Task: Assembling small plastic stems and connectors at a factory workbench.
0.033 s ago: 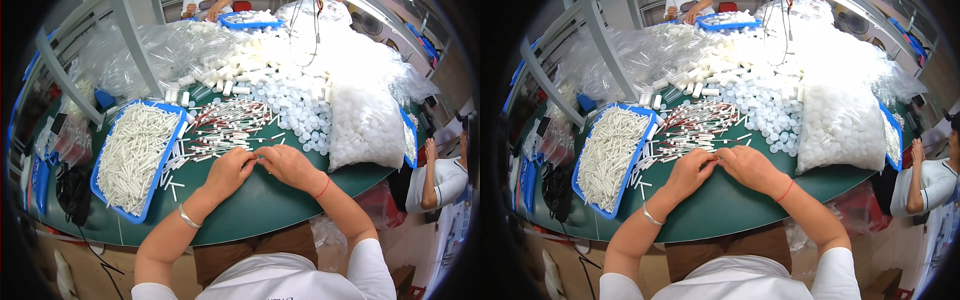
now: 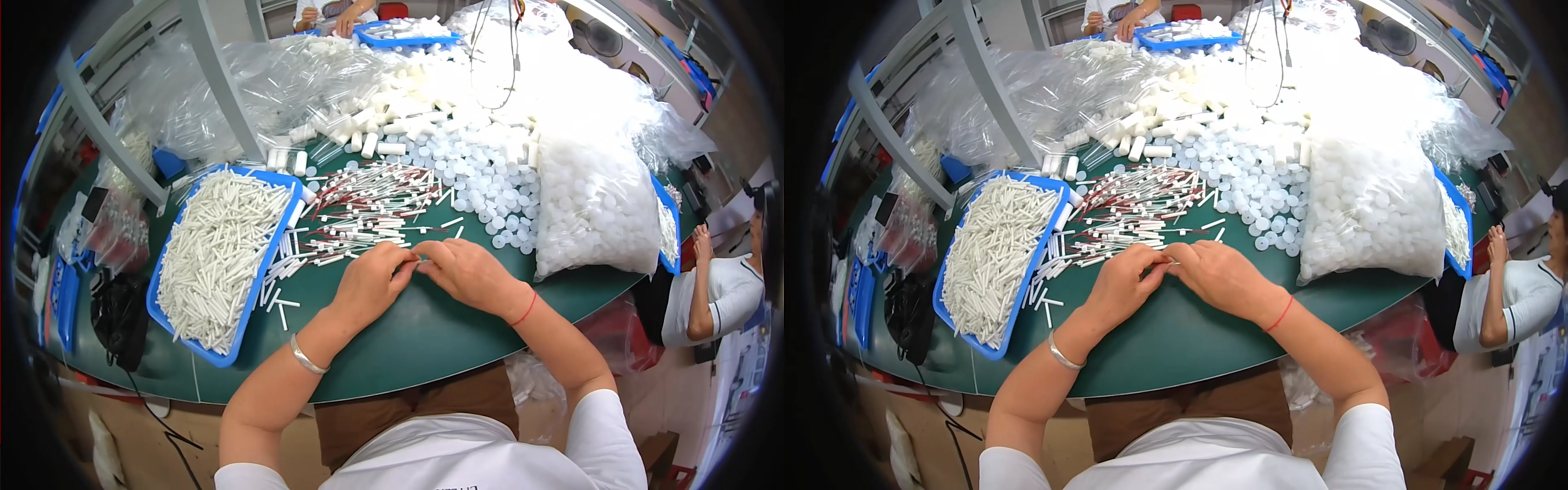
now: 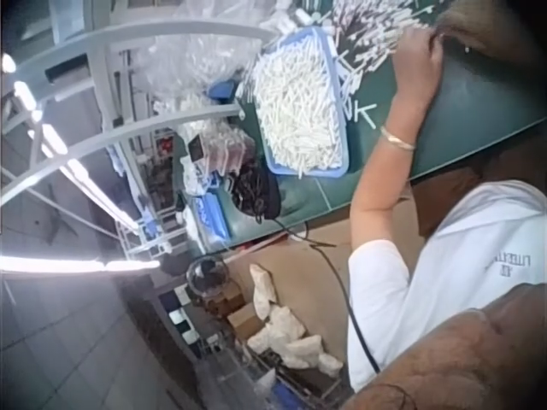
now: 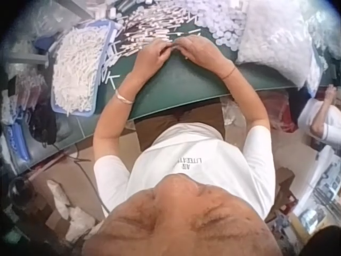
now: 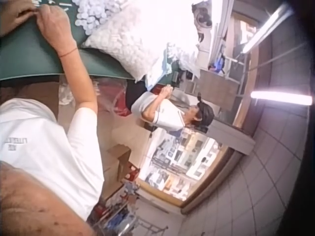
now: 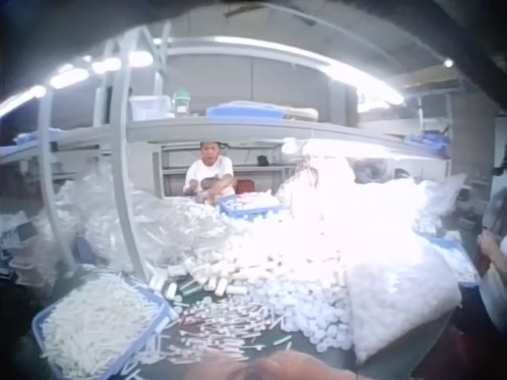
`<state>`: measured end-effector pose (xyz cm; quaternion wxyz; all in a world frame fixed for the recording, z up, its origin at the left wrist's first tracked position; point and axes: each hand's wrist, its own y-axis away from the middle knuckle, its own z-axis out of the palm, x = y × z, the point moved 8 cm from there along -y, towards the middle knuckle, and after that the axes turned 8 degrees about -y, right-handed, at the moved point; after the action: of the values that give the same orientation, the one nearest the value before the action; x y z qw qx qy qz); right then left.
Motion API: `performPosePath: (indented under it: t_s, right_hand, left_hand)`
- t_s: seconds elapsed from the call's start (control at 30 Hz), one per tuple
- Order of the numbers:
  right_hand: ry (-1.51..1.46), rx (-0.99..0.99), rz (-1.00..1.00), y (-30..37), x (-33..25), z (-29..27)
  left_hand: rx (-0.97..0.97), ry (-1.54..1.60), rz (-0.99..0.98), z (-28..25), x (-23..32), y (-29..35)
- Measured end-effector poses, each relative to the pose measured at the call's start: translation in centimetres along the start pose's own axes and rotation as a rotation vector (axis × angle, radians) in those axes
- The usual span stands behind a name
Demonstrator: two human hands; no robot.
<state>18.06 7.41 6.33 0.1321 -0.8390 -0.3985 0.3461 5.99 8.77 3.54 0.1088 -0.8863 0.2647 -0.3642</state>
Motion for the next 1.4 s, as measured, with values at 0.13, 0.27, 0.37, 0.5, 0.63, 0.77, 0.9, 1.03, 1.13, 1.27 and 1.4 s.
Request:
performPosePath:
  t_s: [0.13,0.27,0.37,0.5,0.63,0.77,0.9,1.03,1.13,1.27,1.4]
  right_hand:
    - [0.101,-0.131,-0.011,0.3,-0.4,0.3]
    - [-0.019,-0.006,0.026,0.9,0.7,0.1]
    - [-0.223,0.066,0.223,1.5,3.2,-0.2]
    - [-0.048,0.206,0.291,2.6,5.3,-2.9]
    - [-0.190,0.567,0.261,2.8,6.7,-6.6]
    - [-0.602,0.628,0.500,3.9,9.1,-6.5]
    - [-0.945,0.673,0.572,3.9,9.6,-6.2]
    - [-1.072,0.695,0.539,3.8,9.5,-6.3]
    - [-1.099,0.677,0.513,3.5,8.9,-6.0]
    - [-1.091,0.619,0.494,2.9,7.9,-5.2]
    - [-0.986,0.582,0.495,3.0,7.6,-4.9]
  left_hand:
    - [-0.025,0.036,-0.055,-0.2,-0.2,-0.1]
    - [0.058,-0.049,0.103,0.2,1.2,-0.5]
    - [0.059,-0.083,0.193,0.6,2.2,-1.8]
    - [-0.064,0.179,-0.104,0.9,1.2,-6.7]
    - [0.095,-0.112,0.175,3.3,0.1,-10.9]
    - [-0.059,-0.309,0.251,7.7,0.6,-12.1]
    - [-0.024,-0.149,0.188,6.9,0.1,-11.7]
    - [-0.156,0.562,-0.265,5.1,-0.8,-9.3]
    - [-0.198,1.039,-0.458,5.4,-1.3,-6.9]
    - [-0.147,1.352,-0.518,5.6,-2.0,-5.4]
    - [-0.115,1.424,-0.511,5.4,-2.1,-5.2]
